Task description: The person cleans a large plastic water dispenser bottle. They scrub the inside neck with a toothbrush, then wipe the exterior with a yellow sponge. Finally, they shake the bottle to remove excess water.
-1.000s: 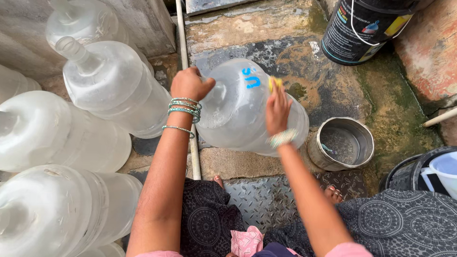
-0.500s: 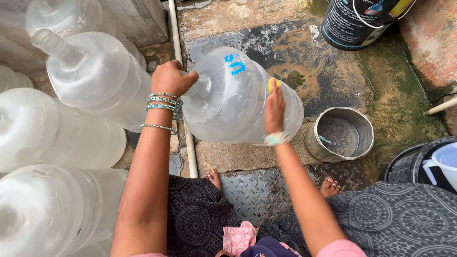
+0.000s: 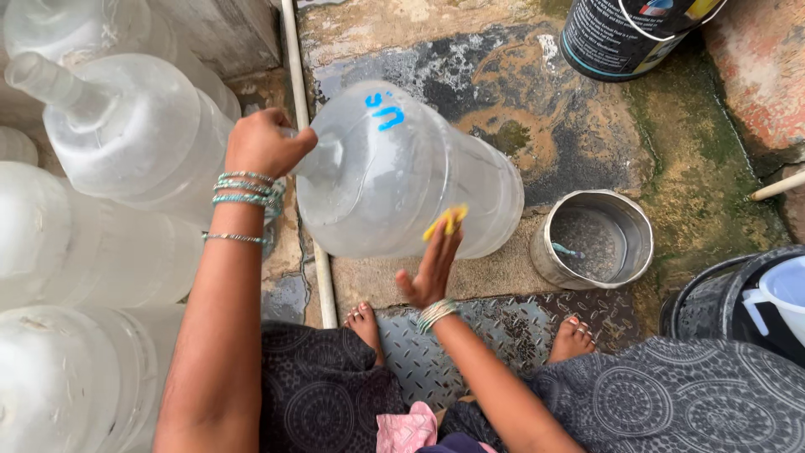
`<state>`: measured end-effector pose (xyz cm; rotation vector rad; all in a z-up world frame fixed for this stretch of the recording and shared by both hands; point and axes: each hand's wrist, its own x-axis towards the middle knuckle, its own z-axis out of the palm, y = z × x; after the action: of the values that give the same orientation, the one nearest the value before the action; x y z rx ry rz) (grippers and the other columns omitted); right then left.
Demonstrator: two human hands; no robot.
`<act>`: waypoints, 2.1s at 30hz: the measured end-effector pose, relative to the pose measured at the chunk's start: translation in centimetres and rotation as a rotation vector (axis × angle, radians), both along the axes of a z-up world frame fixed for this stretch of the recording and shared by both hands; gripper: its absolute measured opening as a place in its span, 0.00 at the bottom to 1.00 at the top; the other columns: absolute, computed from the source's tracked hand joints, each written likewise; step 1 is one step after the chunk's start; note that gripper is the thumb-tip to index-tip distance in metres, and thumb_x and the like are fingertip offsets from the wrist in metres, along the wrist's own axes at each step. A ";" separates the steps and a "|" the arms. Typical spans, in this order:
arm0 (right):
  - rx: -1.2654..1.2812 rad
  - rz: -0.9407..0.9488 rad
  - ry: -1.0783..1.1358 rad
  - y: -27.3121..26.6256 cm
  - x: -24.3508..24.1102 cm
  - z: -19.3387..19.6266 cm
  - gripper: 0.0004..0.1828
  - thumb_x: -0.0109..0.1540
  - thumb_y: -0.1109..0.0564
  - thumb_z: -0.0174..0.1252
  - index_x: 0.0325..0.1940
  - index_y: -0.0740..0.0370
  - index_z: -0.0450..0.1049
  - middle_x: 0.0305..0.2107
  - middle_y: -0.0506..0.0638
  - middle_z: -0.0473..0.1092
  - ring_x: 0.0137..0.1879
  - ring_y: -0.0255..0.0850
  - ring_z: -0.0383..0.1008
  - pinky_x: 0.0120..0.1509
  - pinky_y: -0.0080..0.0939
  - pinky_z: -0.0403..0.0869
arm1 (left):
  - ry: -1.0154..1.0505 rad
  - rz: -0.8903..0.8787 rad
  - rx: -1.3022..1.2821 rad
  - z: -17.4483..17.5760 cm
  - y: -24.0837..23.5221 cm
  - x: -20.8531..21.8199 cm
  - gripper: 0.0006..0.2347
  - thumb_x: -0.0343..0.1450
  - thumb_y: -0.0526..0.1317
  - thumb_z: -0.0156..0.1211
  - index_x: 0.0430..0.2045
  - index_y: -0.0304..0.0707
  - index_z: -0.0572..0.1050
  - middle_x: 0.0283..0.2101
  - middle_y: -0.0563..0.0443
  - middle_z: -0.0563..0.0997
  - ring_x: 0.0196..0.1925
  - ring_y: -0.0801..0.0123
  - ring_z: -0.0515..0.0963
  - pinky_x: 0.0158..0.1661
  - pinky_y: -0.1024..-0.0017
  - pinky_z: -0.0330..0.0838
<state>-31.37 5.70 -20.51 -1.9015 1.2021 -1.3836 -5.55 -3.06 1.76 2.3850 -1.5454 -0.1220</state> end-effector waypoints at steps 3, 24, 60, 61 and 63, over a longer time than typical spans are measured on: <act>0.010 0.117 -0.034 -6.6 -2.3 3.9 0.56 0.65 0.16 0.27 0.82 0.60 0.44 0.78 0.64 0.45 0.85 0.60 0.41 0.88 0.60 0.40 | 0.050 -0.054 0.043 0.4 0.9 0.4 0.19 0.62 0.54 0.66 0.31 0.35 0.81 0.30 0.34 0.82 0.37 0.45 0.82 0.44 0.57 0.75; 0.045 0.180 0.345 -6.3 -2.3 11.4 0.58 0.63 0.17 0.17 0.82 0.62 0.39 0.75 0.66 0.51 0.82 0.60 0.45 0.79 0.77 0.31 | 0.090 -0.331 -0.102 0.8 2.9 1.8 0.12 0.66 0.48 0.67 0.32 0.41 0.84 0.33 0.43 0.83 0.31 0.55 0.81 0.38 0.62 0.76; -0.034 0.109 0.146 -6.0 -0.5 4.0 0.56 0.67 0.17 0.15 0.82 0.63 0.42 0.78 0.62 0.45 0.84 0.57 0.41 0.86 0.67 0.35 | 0.073 0.065 0.048 -2.3 2.9 4.6 0.18 0.65 0.55 0.67 0.32 0.38 0.84 0.27 0.36 0.82 0.33 0.47 0.82 0.42 0.58 0.75; -0.031 0.157 0.149 -4.4 0.1 5.6 0.57 0.66 0.16 0.16 0.82 0.62 0.41 0.78 0.62 0.45 0.84 0.57 0.41 0.86 0.67 0.34 | 0.076 0.089 0.044 -2.2 2.9 4.6 0.18 0.64 0.55 0.66 0.32 0.38 0.84 0.27 0.36 0.82 0.33 0.47 0.82 0.42 0.59 0.75; -0.039 0.248 0.150 -2.4 0.9 7.2 0.58 0.63 0.15 0.17 0.83 0.58 0.39 0.78 0.61 0.44 0.85 0.56 0.40 0.85 0.67 0.32 | 0.048 0.056 0.024 -2.1 2.8 4.5 0.19 0.64 0.55 0.67 0.33 0.38 0.84 0.28 0.36 0.82 0.33 0.47 0.82 0.42 0.59 0.75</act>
<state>-30.52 3.26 -13.34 -2.1315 0.9712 -1.1580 -1.09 -0.28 -0.30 2.4235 -1.4618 -0.1859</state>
